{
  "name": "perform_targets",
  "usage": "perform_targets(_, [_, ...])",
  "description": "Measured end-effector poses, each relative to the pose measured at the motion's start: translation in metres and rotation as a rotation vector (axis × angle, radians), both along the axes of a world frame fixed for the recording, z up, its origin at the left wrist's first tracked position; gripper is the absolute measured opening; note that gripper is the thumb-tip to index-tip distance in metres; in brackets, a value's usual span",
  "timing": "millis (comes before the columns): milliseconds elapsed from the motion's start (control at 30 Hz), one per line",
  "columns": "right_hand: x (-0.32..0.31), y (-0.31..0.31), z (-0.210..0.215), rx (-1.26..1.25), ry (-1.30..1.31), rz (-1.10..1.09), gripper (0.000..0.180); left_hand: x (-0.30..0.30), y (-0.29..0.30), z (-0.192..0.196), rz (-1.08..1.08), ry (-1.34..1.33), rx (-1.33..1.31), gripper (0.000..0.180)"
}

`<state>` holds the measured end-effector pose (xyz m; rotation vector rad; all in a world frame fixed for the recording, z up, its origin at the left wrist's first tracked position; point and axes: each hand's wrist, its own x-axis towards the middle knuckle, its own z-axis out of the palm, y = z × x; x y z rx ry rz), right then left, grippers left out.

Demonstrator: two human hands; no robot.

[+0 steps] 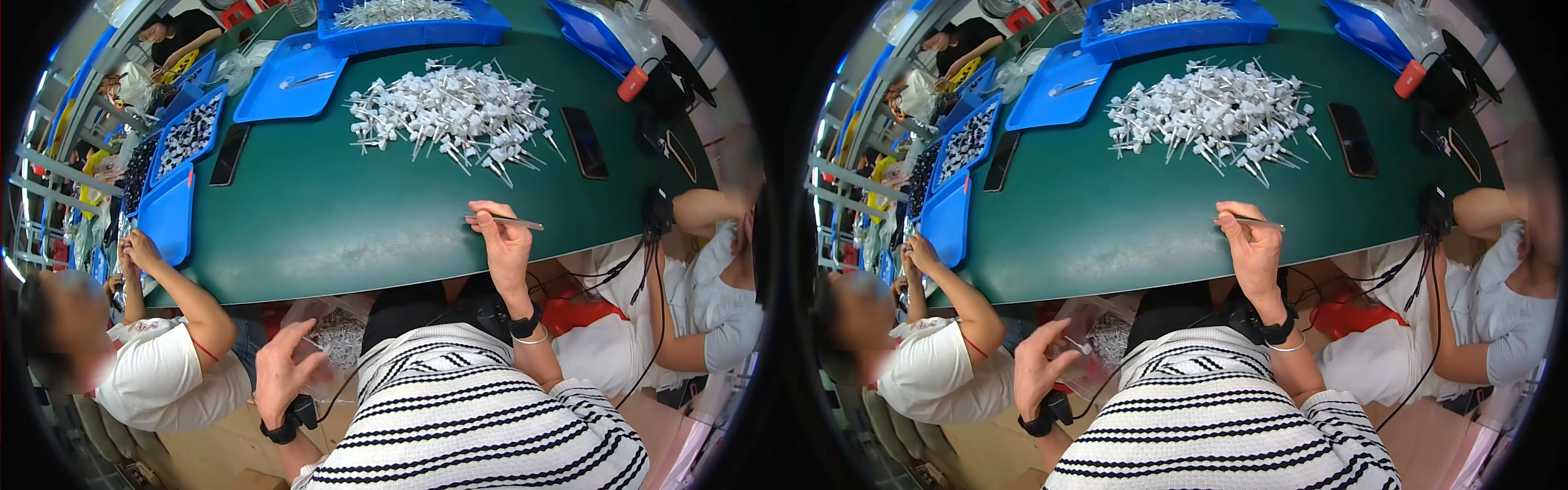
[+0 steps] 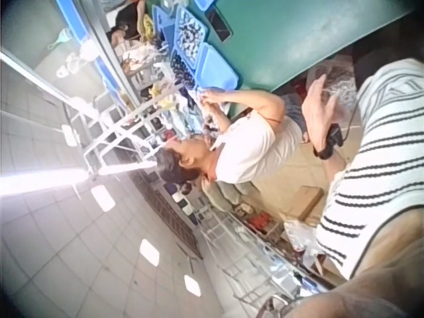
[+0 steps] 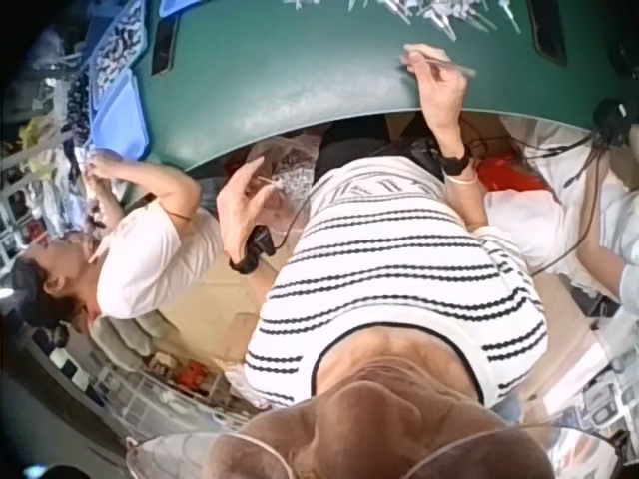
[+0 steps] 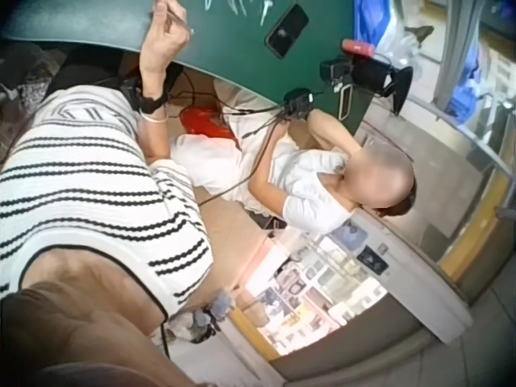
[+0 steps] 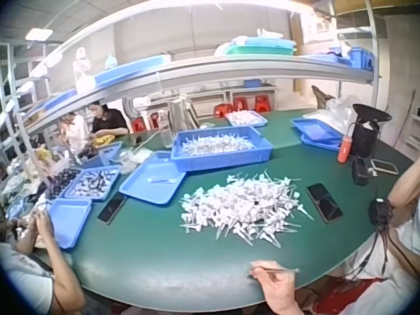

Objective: The person uses tweezers to pick up small white plastic components from a pile on a green table and carefully inserts a small metal pin into each one. The person handles the components one at a time, repeating the insertion process for multiple units throughout the clip.

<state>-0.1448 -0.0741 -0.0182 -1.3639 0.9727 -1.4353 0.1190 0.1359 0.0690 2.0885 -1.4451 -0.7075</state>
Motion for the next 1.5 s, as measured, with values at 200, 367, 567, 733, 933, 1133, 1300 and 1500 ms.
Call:
perform_targets(200, [-0.001,-0.001,-0.013,-0.082,0.275,-0.034,0.020,-0.014,-0.114,0.014,-0.152,-0.113,-0.545,0.010])
perform_targets(367, [0.002,0.004,0.001,-0.210,0.434,-0.048,0.010,-0.018,-0.266,-0.037,-0.268,-0.578,-0.654,0.011])
perform_targets(567, [0.001,0.004,0.001,-0.165,0.423,-0.093,0.010,-0.023,-0.313,-0.069,-0.293,-0.621,-0.429,0.013])
perform_targets(733, [0.001,0.002,-0.001,-0.240,0.385,-0.086,0.009,-0.021,-0.320,-0.074,-0.241,-0.620,-0.447,0.015])
perform_targets(933, [0.000,0.003,-0.005,-0.210,0.350,-0.090,0.009,-0.024,-0.321,-0.078,-0.209,-0.647,-0.471,0.017])
perform_targets(1133, [-0.002,0.000,-0.005,-0.236,0.388,-0.097,0.008,-0.029,-0.317,-0.075,-0.196,-0.607,-0.443,0.016])
perform_targets(1300, [0.000,0.003,-0.002,-0.213,0.399,-0.081,0.009,-0.023,-0.317,-0.072,-0.224,-0.581,-0.363,0.018])
perform_targets(1500, [-0.005,0.001,-0.004,-0.142,0.292,-0.093,0.011,-0.044,-0.272,-0.047,-0.211,-0.003,-0.395,0.013])
